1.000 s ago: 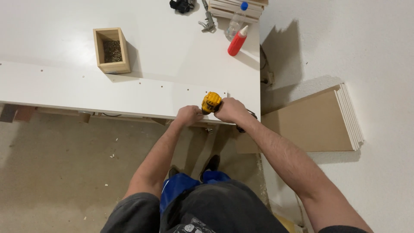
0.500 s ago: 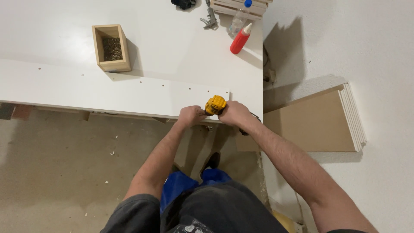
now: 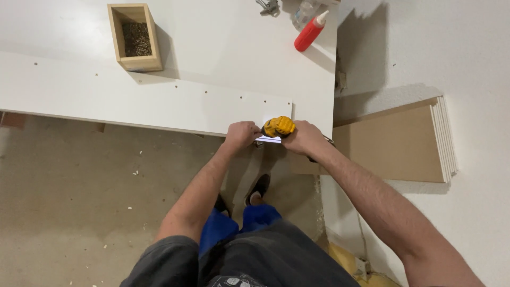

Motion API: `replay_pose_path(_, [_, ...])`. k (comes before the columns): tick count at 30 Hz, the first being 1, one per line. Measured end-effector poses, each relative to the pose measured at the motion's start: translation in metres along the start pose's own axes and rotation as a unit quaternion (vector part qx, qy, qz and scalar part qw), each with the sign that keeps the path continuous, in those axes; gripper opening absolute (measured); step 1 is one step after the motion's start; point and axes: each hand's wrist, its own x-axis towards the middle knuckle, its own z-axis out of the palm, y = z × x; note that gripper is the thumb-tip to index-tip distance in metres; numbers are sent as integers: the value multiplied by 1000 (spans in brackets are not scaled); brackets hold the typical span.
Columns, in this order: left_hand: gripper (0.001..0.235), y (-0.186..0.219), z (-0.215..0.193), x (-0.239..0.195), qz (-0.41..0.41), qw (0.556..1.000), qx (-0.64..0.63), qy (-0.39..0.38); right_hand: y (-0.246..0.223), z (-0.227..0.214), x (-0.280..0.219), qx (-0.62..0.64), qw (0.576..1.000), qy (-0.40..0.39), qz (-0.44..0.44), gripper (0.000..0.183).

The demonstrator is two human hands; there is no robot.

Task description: Driving screws into a wooden panel using a power drill to assemble a structure.

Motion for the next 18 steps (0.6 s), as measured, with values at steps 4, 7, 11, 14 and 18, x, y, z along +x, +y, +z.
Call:
replay_pose_path(4, [16, 0, -3, -5, 16, 1000, -1, 3, 5, 10, 7, -13, 1000, 0, 13, 49])
replay_pose_path(7, [18, 0, -15, -4, 32, 999, -39, -17, 4, 6, 12, -19, 1000, 18, 0, 38])
replay_pose_path(11, [16, -2, -15, -2, 25, 998, -51, -23, -2, 3, 13, -6, 1000, 25, 3, 36])
replay_pose_path(14, [18, 2, -22, -4, 31, 997, -59, -24, -2, 3, 16, -29, 999, 14, 13, 35])
replay_pose_path(18, [17, 2, -26, -6, 35, 997, -49, -41, 8, 11, 21, -11, 999, 21, 36, 35])
